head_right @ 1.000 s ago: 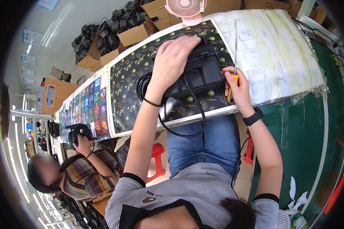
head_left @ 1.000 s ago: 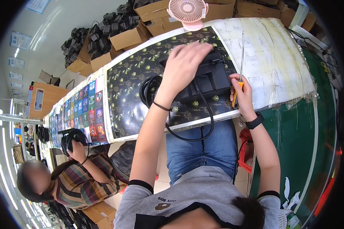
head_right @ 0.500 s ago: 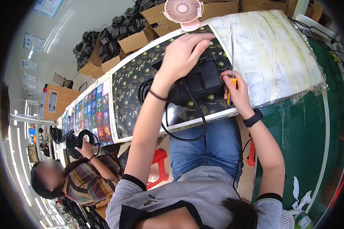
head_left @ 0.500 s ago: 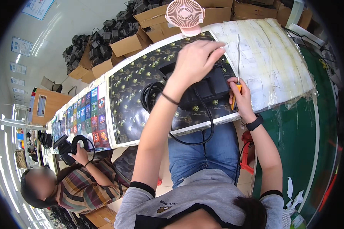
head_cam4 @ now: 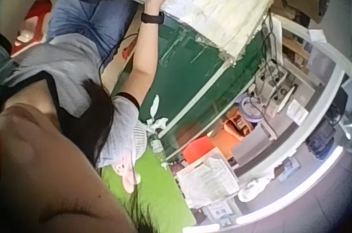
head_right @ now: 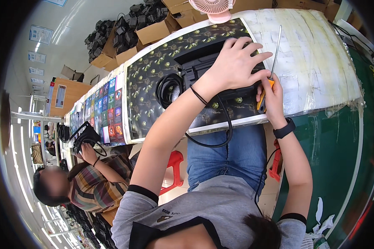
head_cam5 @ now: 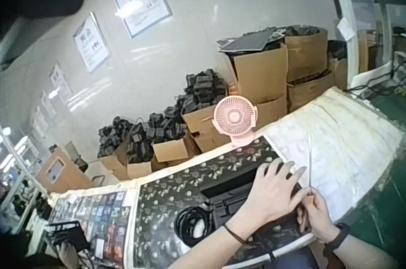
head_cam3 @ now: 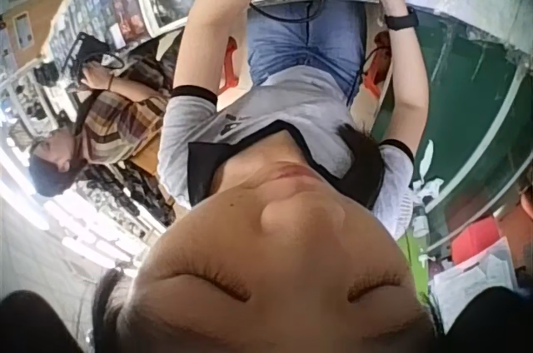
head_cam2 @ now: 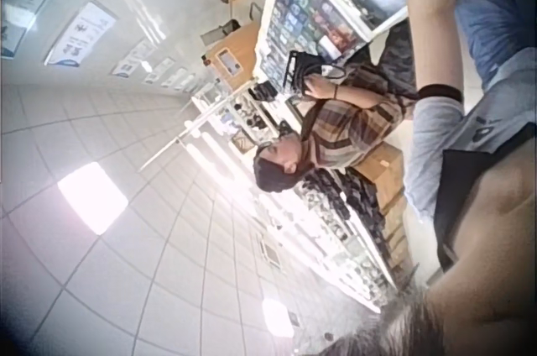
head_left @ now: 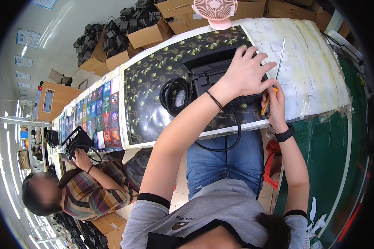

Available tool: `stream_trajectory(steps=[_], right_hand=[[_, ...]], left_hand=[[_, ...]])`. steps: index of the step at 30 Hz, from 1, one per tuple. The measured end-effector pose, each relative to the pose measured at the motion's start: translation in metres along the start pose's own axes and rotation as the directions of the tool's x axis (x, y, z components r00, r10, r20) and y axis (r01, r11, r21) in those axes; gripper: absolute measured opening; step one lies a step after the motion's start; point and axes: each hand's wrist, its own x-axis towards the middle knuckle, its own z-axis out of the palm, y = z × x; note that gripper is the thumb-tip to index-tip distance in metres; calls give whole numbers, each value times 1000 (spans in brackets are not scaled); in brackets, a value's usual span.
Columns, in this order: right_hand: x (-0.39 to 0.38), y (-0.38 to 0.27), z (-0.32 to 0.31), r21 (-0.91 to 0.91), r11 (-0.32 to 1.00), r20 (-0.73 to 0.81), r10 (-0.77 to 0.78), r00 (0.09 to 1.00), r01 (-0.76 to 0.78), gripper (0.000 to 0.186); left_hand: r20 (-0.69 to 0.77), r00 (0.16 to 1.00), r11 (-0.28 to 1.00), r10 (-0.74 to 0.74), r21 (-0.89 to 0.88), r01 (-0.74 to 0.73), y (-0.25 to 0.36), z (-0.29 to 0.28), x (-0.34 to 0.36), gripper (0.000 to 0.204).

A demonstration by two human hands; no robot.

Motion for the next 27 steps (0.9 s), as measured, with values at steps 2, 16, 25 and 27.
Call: stream_trajectory(steps=[2,16,25,27], right_hand=[[1,4,-2,14,1000,-8,-9,1000,9,20],[-4,1,5,-96,989,69,-104,992,110,27],[-10,-8,6,-304,947,124,-71,990,106,41],[-13,-5,9,-415,852,199,-256,946,318,55]], left_hand=[[-18,1000,1000,-14,9,15,4,-2,-2,49],[-22,984,905,-179,389,173,-46,-7,-15,45],[26,723,704,-690,255,663,-103,-93,-86,42],[-70,785,750,-616,254,611,-108,-87,-109,41]])
